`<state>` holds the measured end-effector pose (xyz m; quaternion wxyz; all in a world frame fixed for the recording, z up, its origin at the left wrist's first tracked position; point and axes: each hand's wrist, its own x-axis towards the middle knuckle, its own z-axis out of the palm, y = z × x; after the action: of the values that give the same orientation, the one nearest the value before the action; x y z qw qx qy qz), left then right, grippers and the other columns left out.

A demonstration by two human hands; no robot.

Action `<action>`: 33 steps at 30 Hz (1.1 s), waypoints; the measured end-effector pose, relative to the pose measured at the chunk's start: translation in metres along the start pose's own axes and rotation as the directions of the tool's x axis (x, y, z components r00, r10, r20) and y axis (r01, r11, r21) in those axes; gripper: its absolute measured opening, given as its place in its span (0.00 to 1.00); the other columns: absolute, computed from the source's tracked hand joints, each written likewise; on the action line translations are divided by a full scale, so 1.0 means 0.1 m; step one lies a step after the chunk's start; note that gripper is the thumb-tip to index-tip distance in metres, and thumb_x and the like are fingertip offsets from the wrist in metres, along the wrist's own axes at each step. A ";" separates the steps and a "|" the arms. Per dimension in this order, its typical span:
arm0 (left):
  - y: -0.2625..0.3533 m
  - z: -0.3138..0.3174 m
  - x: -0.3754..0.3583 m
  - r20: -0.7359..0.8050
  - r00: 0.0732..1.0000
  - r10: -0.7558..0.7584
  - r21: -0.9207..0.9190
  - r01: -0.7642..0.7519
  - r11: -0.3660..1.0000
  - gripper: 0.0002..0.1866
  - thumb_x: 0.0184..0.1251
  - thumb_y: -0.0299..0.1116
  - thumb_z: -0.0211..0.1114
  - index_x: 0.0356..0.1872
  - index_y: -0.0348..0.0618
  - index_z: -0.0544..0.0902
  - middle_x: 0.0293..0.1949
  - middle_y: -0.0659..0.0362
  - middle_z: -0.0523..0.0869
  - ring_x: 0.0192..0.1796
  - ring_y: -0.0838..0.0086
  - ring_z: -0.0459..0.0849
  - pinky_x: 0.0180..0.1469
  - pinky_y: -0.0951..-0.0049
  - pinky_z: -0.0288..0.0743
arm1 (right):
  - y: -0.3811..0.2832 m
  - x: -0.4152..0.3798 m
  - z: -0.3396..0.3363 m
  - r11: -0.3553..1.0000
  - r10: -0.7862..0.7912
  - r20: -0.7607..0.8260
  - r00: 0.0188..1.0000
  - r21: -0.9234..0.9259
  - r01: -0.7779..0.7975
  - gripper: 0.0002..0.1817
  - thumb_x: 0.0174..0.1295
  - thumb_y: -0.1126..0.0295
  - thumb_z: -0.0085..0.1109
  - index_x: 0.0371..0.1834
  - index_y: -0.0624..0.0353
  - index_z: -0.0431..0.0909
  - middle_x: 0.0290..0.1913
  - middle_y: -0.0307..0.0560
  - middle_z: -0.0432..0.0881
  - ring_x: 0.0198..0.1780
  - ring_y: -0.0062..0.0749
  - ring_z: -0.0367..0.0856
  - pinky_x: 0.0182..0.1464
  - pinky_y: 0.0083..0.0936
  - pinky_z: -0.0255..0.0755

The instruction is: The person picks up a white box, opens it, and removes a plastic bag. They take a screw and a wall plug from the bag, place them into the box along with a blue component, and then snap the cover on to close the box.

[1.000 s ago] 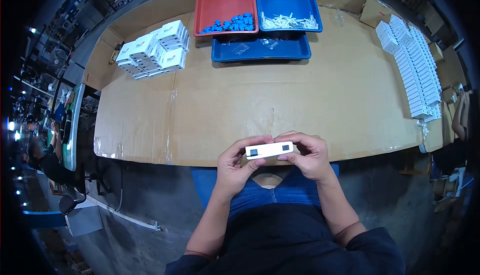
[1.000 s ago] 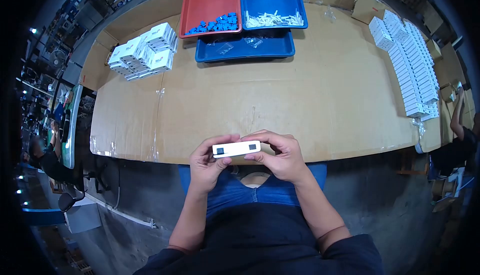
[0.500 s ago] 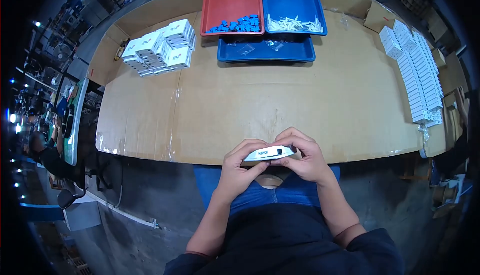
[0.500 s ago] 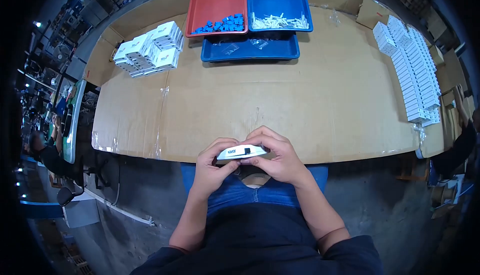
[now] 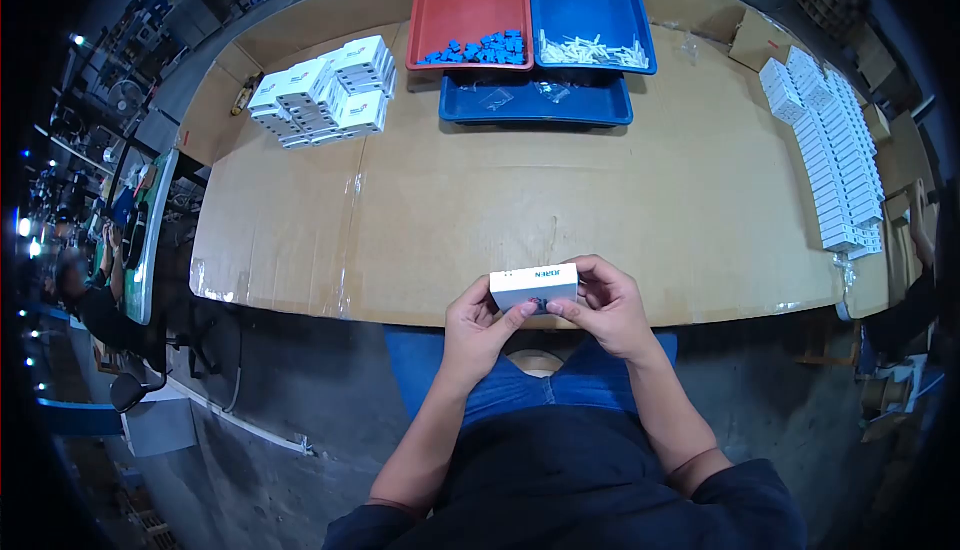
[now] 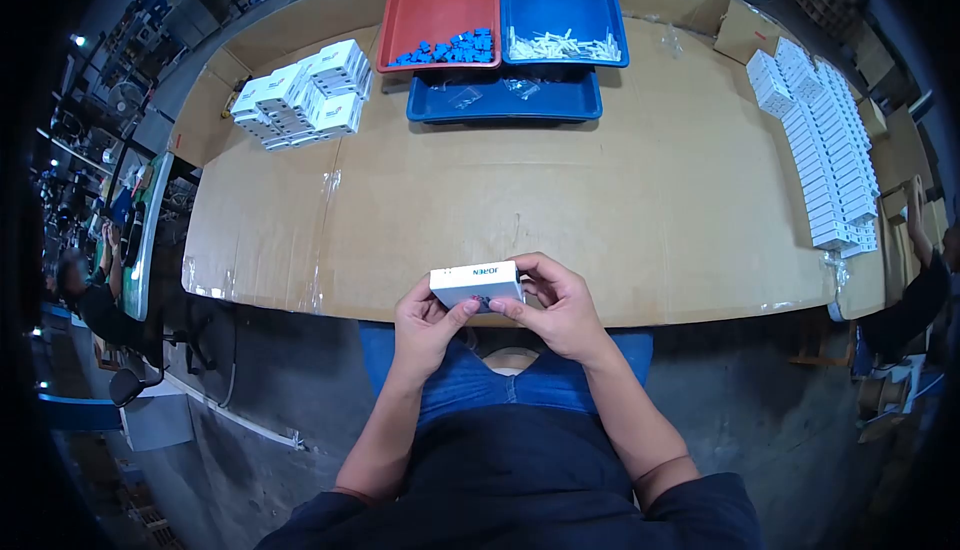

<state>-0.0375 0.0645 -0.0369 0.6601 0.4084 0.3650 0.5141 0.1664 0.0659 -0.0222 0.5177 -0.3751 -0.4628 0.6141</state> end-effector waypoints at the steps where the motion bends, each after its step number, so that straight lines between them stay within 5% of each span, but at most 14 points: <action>1: -0.01 -0.01 -0.01 -0.001 1.000 0.003 -0.002 -0.003 1.000 0.18 0.69 0.21 0.75 0.57 0.30 0.81 0.52 0.55 0.88 0.56 0.74 0.86 0.63 0.73 0.80 | 0.01 -0.02 -0.03 1.000 -0.001 0.002 1.000 -0.002 0.001 0.20 0.63 0.83 0.74 0.57 0.66 0.78 0.50 0.42 0.84 0.57 0.25 0.83 0.61 0.25 0.79; 7: -0.01 -0.05 -0.11 0.049 0.997 -0.055 0.019 0.054 0.998 0.16 0.69 0.21 0.75 0.55 0.31 0.83 0.52 0.55 0.89 0.57 0.75 0.86 0.62 0.73 0.80 | 0.13 -0.05 -0.17 1.000 0.012 0.117 0.993 0.025 -0.015 0.17 0.63 0.85 0.72 0.52 0.66 0.78 0.50 0.45 0.85 0.53 0.26 0.86 0.59 0.24 0.82; 10: -0.13 -0.15 -0.02 0.072 0.995 -0.062 0.058 0.058 0.997 0.21 0.72 0.30 0.74 0.60 0.31 0.81 0.54 0.54 0.88 0.58 0.74 0.86 0.62 0.72 0.81 | 0.16 0.04 -0.08 0.984 0.074 0.011 0.997 0.161 -0.075 0.18 0.60 0.85 0.74 0.51 0.66 0.80 0.47 0.44 0.87 0.51 0.23 0.86 0.57 0.23 0.82; 12: -0.17 -0.13 0.01 0.136 0.985 0.110 -0.022 -0.108 0.994 0.30 0.79 0.49 0.65 0.67 0.32 0.77 0.57 0.52 0.87 0.57 0.70 0.87 0.61 0.69 0.82 | 0.16 0.03 -0.13 0.986 0.070 0.014 0.997 0.150 -0.071 0.19 0.61 0.84 0.74 0.55 0.66 0.81 0.49 0.45 0.87 0.53 0.25 0.86 0.58 0.24 0.81; 13: -0.13 -0.12 0.02 0.138 0.984 0.112 -0.022 -0.110 0.994 0.30 0.79 0.49 0.65 0.67 0.32 0.77 0.57 0.52 0.87 0.57 0.70 0.87 0.61 0.69 0.82 | 0.16 0.02 -0.15 0.986 0.074 0.015 0.997 0.146 -0.076 0.21 0.62 0.83 0.73 0.58 0.67 0.81 0.51 0.45 0.87 0.55 0.26 0.86 0.60 0.25 0.81; 15: -0.02 -0.14 0.00 0.288 0.905 -0.314 -0.369 0.407 0.836 0.42 0.78 0.66 0.53 0.72 0.33 0.72 0.60 0.48 0.85 0.55 0.64 0.89 0.61 0.64 0.83 | 0.10 0.00 -0.16 0.990 0.106 0.083 0.991 0.087 -0.113 0.23 0.62 0.81 0.73 0.61 0.67 0.81 0.55 0.47 0.88 0.55 0.26 0.86 0.60 0.25 0.81; 16: -0.15 -0.24 0.02 0.378 0.815 -0.440 -0.259 0.549 0.795 0.41 0.82 0.65 0.48 0.73 0.34 0.72 0.59 0.48 0.86 0.55 0.62 0.90 0.60 0.64 0.85 | 0.06 -0.01 -0.16 0.989 0.140 0.150 0.979 0.022 -0.145 0.25 0.62 0.79 0.74 0.63 0.68 0.81 0.58 0.49 0.88 0.56 0.27 0.87 0.61 0.25 0.81; 19: -0.32 -0.27 -0.03 0.471 0.786 -0.399 -0.283 0.564 0.776 0.32 0.85 0.54 0.53 0.73 0.34 0.72 0.57 0.48 0.86 0.55 0.63 0.90 0.59 0.66 0.85 | 0.02 -0.02 -0.11 0.980 0.201 0.175 0.964 -0.032 -0.198 0.28 0.63 0.78 0.73 0.68 0.67 0.80 0.64 0.51 0.85 0.61 0.31 0.85 0.66 0.29 0.79; 20: -0.35 -0.25 -0.04 0.376 0.818 -0.436 -0.329 0.557 0.762 0.24 0.85 0.41 0.58 0.71 0.35 0.73 0.55 0.50 0.87 0.53 0.67 0.90 0.58 0.68 0.86 | 0.08 -0.01 -0.04 0.998 0.042 0.133 0.990 -0.048 -0.035 0.25 0.69 0.76 0.68 0.70 0.65 0.79 0.66 0.52 0.84 0.64 0.32 0.83 0.70 0.32 0.75; 21: -0.35 -0.20 -0.03 0.376 0.820 -0.432 -0.328 0.553 0.766 0.24 0.85 0.41 0.58 0.71 0.35 0.73 0.55 0.50 0.87 0.53 0.67 0.90 0.58 0.68 0.86 | 0.11 0.00 -0.05 0.998 0.037 0.136 0.990 -0.049 -0.031 0.25 0.69 0.76 0.68 0.70 0.65 0.79 0.66 0.52 0.84 0.64 0.32 0.83 0.70 0.32 0.75; 24: -0.31 -0.11 -0.01 0.062 0.927 -0.371 -0.348 0.368 0.862 0.18 0.79 0.30 0.66 0.65 0.36 0.78 0.55 0.54 0.88 0.53 0.74 0.90 0.58 0.71 0.85 | 0.18 -0.03 -0.14 0.945 0.273 -0.028 0.962 0.194 -0.263 0.20 0.80 0.68 0.57 0.71 0.64 0.77 0.61 0.48 0.85 0.63 0.29 0.82 0.68 0.29 0.75; 28: -0.41 -0.04 -0.04 -0.055 0.984 -0.168 -0.115 0.161 0.980 0.16 0.77 0.26 0.69 0.60 0.32 0.80 0.51 0.56 0.89 0.52 0.78 0.87 0.55 0.76 0.82 | 0.23 -0.12 0.01 0.980 0.184 -0.097 0.978 0.092 -0.176 0.15 0.74 0.74 0.64 0.61 0.65 0.80 0.52 0.43 0.87 0.52 0.19 0.84 0.54 0.19 0.80; 31: -0.45 0.02 -0.10 -0.049 0.995 -0.082 0.026 0.083 0.996 0.15 0.77 0.27 0.68 0.59 0.31 0.80 0.50 0.56 0.89 0.52 0.79 0.86 0.55 0.77 0.81 | 0.38 -0.15 -0.03 0.977 0.201 -0.140 0.970 -0.040 -0.208 0.15 0.71 0.77 0.67 0.59 0.66 0.81 0.48 0.41 0.87 0.47 0.18 0.85 0.50 0.18 0.80; 33: -0.52 -0.09 -0.12 0.045 0.999 0.008 0.151 -0.015 0.988 0.19 0.78 0.29 0.69 0.63 0.32 0.79 0.54 0.55 0.88 0.55 0.77 0.87 0.58 0.77 0.81 | 0.41 -0.21 -0.07 0.992 0.072 -0.089 0.993 -0.099 -0.081 0.15 0.71 0.76 0.68 0.59 0.65 0.81 0.46 0.41 0.88 0.46 0.18 0.85 0.49 0.17 0.80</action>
<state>-0.0287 0.0470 -0.0875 0.6321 0.4708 0.3858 0.4795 0.1655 0.0451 -0.0636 0.4933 -0.4444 -0.4564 0.5924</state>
